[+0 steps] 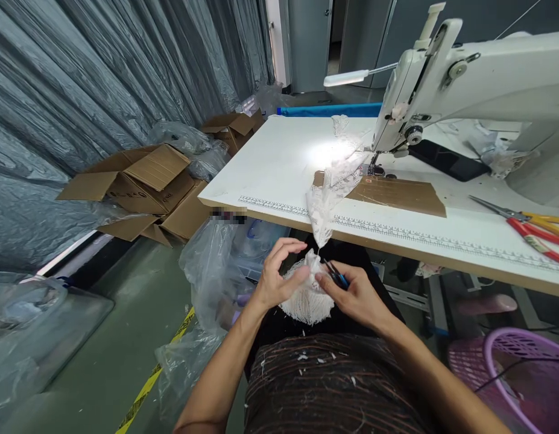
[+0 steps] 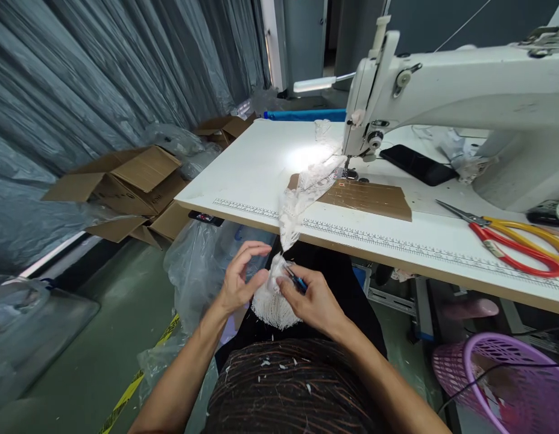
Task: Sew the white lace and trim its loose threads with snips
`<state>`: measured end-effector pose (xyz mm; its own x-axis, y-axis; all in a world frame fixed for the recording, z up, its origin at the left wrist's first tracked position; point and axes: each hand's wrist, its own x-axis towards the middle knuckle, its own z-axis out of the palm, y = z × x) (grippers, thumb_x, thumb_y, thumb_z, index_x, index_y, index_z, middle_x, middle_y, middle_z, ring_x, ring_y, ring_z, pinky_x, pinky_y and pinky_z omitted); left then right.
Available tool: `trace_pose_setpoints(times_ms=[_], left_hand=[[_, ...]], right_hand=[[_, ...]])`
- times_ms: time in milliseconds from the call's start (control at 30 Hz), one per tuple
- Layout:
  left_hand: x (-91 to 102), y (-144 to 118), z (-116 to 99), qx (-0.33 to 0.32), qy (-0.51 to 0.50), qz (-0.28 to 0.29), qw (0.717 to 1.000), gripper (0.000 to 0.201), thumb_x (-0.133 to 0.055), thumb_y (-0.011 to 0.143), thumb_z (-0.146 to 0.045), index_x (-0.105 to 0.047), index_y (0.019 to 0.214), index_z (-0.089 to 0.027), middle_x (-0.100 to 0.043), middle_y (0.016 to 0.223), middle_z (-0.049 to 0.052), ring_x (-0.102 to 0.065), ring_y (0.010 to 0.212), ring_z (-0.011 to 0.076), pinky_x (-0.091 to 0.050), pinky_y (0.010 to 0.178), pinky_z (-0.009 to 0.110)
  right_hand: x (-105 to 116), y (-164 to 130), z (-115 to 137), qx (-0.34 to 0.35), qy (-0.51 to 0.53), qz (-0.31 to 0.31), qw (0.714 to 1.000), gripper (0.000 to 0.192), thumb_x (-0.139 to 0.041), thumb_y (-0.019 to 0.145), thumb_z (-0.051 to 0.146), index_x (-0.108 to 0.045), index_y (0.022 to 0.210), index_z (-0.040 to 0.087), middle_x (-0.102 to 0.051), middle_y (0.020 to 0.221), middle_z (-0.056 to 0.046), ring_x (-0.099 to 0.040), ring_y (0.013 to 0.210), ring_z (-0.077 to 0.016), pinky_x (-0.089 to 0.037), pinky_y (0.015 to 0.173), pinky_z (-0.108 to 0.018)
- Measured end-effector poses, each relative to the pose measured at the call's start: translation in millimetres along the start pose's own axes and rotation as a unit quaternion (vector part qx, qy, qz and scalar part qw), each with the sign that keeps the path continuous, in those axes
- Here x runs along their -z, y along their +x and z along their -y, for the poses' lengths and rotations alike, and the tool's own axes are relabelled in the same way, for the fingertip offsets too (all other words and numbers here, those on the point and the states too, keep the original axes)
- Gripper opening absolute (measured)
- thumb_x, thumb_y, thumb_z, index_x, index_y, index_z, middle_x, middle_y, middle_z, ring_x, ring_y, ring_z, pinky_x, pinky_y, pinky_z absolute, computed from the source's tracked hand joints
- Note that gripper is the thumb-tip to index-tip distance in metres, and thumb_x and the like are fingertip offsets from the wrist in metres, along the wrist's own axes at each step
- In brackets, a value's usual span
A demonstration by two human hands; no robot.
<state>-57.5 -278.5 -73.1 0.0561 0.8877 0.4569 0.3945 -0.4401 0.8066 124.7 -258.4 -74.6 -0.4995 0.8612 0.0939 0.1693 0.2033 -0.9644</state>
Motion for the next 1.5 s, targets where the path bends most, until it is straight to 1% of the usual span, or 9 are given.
trace_pose_setpoints(times_ms=[100, 200, 400, 500, 600, 833, 1133, 1300, 1500], left_hand=[[4.2, 0, 0, 0.095, -0.168, 0.138, 0.971, 0.053, -0.054, 0.082, -0.062, -0.069, 0.103, -0.015, -0.061, 0.116, 0.014, -0.057, 0.110, 0.0294, -0.043, 0.097, 0.042], [-0.8, -9, -4, 0.176, -0.303, 0.210, 0.913, 0.040, -0.072, 0.072, -0.053, -0.069, 0.081, -0.014, -0.064, 0.113, 0.014, -0.061, 0.104, 0.0290, -0.046, 0.092, 0.040], [-11.0, -26, -6, 0.378, -0.362, 0.060, 0.850, 0.032, -0.085, 0.063, -0.032, -0.061, 0.076, -0.014, -0.064, 0.073, 0.000, -0.057, 0.061, 0.0086, -0.044, 0.061, 0.020], [-9.3, -31, -4, 0.419, -0.362, 0.044, 0.831, 0.038, -0.086, 0.061, -0.030, -0.065, 0.090, -0.013, -0.067, 0.073, 0.000, -0.058, 0.060, 0.0080, -0.044, 0.061, 0.020], [-5.2, -35, -6, 0.423, -0.346, 0.055, 0.836, 0.038, -0.084, 0.064, -0.031, -0.069, 0.093, -0.012, -0.071, 0.079, 0.004, -0.062, 0.064, 0.0104, -0.045, 0.064, 0.021], [-0.7, -33, -15, 0.398, -0.282, 0.069, 0.870, 0.032, -0.077, 0.072, -0.038, -0.073, 0.088, -0.011, -0.072, 0.080, 0.007, -0.060, 0.065, 0.0119, -0.043, 0.061, 0.021], [0.2, -29, -10, 0.378, -0.216, 0.092, 0.896, 0.030, -0.073, 0.074, -0.040, -0.073, 0.082, -0.011, -0.068, 0.074, 0.005, -0.054, 0.060, 0.0110, -0.040, 0.053, 0.020], [1.2, -26, -12, 0.380, -0.208, 0.107, 0.895, 0.029, -0.071, 0.076, -0.040, -0.069, 0.074, -0.011, -0.056, 0.061, -0.001, -0.045, 0.053, 0.0070, -0.033, 0.048, 0.017], [-0.9, -24, -9, 0.367, -0.193, 0.116, 0.902, 0.030, -0.069, 0.078, -0.041, -0.069, 0.076, -0.011, -0.055, 0.063, 0.000, -0.044, 0.055, 0.0077, -0.031, 0.048, 0.017]], right_hand=[[-5, -25, 4, 0.000, 0.021, 0.067, 0.998, 0.030, -0.055, 0.089, 0.040, -0.066, 0.074, 0.017, -0.053, 0.064, 0.000, -0.043, 0.060, -0.0124, -0.039, 0.056, -0.024], [-8, -42, 3, -0.016, 0.041, 0.092, 0.995, 0.028, -0.055, 0.090, 0.040, -0.068, 0.081, 0.017, -0.059, 0.069, 0.000, -0.047, 0.061, -0.0128, -0.041, 0.059, -0.024], [0, -38, -16, -0.067, 0.020, 0.029, 0.997, 0.028, -0.055, 0.090, 0.043, -0.062, 0.079, 0.018, -0.052, 0.068, 0.002, -0.044, 0.062, -0.0123, -0.038, 0.057, -0.023], [1, -30, -25, -0.082, 0.013, 0.033, 0.996, 0.039, -0.042, 0.095, 0.050, -0.061, 0.085, 0.018, -0.051, 0.069, 0.001, -0.045, 0.062, -0.0134, -0.038, 0.057, -0.024], [-1, -23, -31, -0.092, 0.003, 0.051, 0.994, 0.052, -0.025, 0.099, 0.052, -0.061, 0.084, 0.018, -0.049, 0.065, 0.001, -0.043, 0.060, -0.0139, -0.035, 0.055, -0.025], [-12, -6, -29, -0.037, -0.045, 0.094, 0.994, 0.048, -0.030, 0.098, 0.053, -0.052, 0.071, 0.020, -0.045, 0.060, 0.002, -0.040, 0.057, -0.0133, -0.032, 0.053, -0.026], [-13, -11, -28, -0.032, -0.112, 0.040, 0.992, 0.048, -0.028, 0.098, 0.050, -0.061, 0.081, 0.020, -0.057, 0.062, 0.000, -0.049, 0.056, -0.0150, -0.033, 0.052, -0.026], [-13, -10, -24, 0.027, -0.225, 0.051, 0.973, 0.045, -0.029, 0.099, 0.046, -0.055, 0.071, 0.021, -0.057, 0.063, -0.002, -0.048, 0.055, -0.0146, -0.031, 0.055, -0.027], [-12, -11, -28, 0.041, -0.264, -0.014, 0.964, 0.044, -0.032, 0.098, 0.045, -0.056, 0.069, 0.021, -0.057, 0.060, -0.002, -0.049, 0.052, -0.0147, -0.032, 0.053, -0.027]])
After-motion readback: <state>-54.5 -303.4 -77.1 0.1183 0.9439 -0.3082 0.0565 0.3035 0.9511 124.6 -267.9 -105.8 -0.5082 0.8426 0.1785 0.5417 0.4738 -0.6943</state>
